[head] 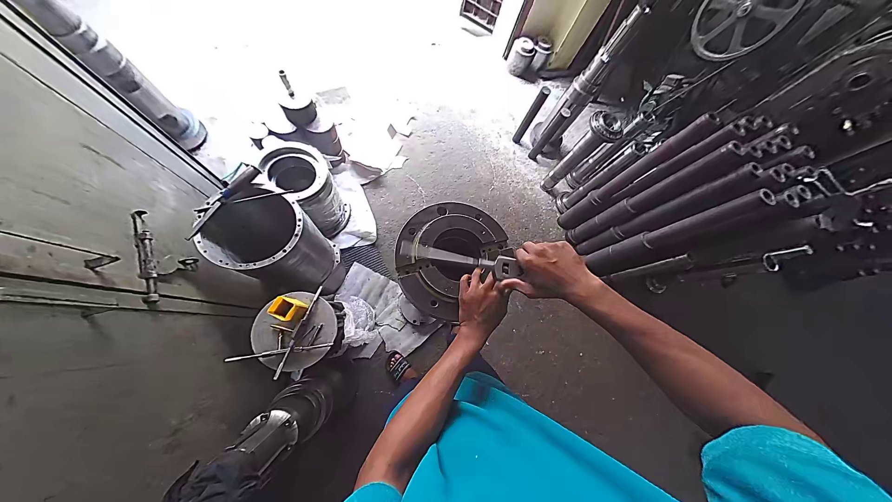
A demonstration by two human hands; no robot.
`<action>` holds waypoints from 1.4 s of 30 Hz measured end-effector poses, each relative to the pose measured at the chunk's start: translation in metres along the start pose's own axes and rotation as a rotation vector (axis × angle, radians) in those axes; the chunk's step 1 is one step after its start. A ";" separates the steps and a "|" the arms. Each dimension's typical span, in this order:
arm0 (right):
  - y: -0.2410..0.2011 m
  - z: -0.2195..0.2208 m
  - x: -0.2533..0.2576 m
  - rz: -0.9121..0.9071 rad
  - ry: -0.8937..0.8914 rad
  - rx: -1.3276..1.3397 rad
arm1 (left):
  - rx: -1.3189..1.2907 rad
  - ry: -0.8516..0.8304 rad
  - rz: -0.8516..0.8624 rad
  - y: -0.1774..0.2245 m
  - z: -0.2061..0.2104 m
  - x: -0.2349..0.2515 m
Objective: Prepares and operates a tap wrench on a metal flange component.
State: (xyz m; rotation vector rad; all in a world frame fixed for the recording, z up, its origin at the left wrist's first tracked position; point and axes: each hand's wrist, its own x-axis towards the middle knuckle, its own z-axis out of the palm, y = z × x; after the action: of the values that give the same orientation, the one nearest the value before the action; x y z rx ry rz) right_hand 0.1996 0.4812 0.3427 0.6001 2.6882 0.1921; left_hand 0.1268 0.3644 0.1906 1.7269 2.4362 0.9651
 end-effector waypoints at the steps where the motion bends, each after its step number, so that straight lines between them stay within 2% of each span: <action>1: -0.005 -0.007 0.004 0.118 -0.071 0.012 | 0.006 0.009 0.022 -0.001 0.000 0.000; 3: -0.003 -0.019 0.012 0.331 -0.168 0.069 | 0.021 0.003 0.044 -0.001 0.001 -0.001; 4: 0.005 -0.022 0.014 0.383 -0.132 0.103 | 0.030 -0.007 0.049 -0.002 0.000 0.000; 6: 0.024 -0.022 0.013 0.383 0.074 0.167 | 0.051 -0.028 0.055 -0.002 -0.002 0.000; 8: 0.047 -0.016 0.010 0.334 0.161 0.199 | 0.036 -0.052 0.049 -0.005 0.001 0.000; 10: 0.064 -0.002 -0.005 0.334 0.076 0.183 | -0.064 -0.062 0.030 -0.004 0.002 -0.002; 12: 0.069 0.013 -0.029 0.388 -0.070 0.188 | -0.071 -0.145 0.060 -0.005 -0.007 -0.004; 14: 0.056 0.020 -0.060 0.476 -0.151 0.205 | -0.011 -0.148 0.132 -0.011 -0.017 -0.018; 16: 0.028 0.016 -0.081 0.521 -0.331 0.277 | -0.033 -0.092 0.190 -0.026 -0.034 -0.045; 17: 0.012 0.012 -0.087 0.465 -0.434 0.337 | -0.080 -0.010 0.210 -0.036 -0.044 -0.060; 19: -0.020 0.005 -0.088 0.219 -0.533 0.501 | -0.218 0.115 0.149 -0.058 -0.069 -0.089; 21: -0.056 0.001 -0.067 -0.031 -0.437 0.712 | -0.323 0.174 -0.027 -0.079 -0.094 -0.108; 23: -0.084 -0.005 -0.030 -0.160 -0.252 0.834 | -0.371 0.272 -0.204 -0.101 -0.109 -0.117; 24: -0.094 -0.012 -0.010 -0.179 -0.139 0.849 | -0.370 0.326 -0.267 -0.112 -0.114 -0.119; 26: -0.101 -0.033 0.031 -0.093 0.031 0.678 | -0.335 0.398 -0.356 -0.129 -0.119 -0.124; 29: -0.047 -0.057 0.092 0.075 -0.004 0.390 | -0.292 0.357 -0.475 -0.148 -0.125 -0.124; 31: 0.010 -0.039 0.105 0.166 -0.075 0.310 | -0.292 0.252 -0.534 -0.157 -0.130 -0.130; 34: 0.064 -0.009 0.061 0.371 -0.095 0.228 | -0.292 0.176 -0.563 -0.169 -0.133 -0.143; 37: 0.076 0.019 -0.027 0.637 -0.185 0.214 | -0.299 0.118 -0.603 -0.178 -0.134 -0.167; 39: 0.045 0.021 -0.077 0.705 -0.311 0.238 | -0.309 0.100 -0.639 -0.183 -0.134 -0.180; 41: -0.014 -0.003 -0.089 0.681 -0.580 0.273 | -0.320 0.081 -0.663 -0.186 -0.132 -0.185; 42: -0.042 -0.015 -0.084 0.619 -0.659 0.316 | -0.328 0.071 -0.667 -0.187 -0.131 -0.184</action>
State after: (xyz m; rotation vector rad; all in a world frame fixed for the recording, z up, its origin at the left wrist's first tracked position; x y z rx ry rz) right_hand 0.2481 0.4063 0.3761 1.3164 1.8448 -0.2408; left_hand -0.0050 0.1060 0.1449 0.7089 2.4320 1.2242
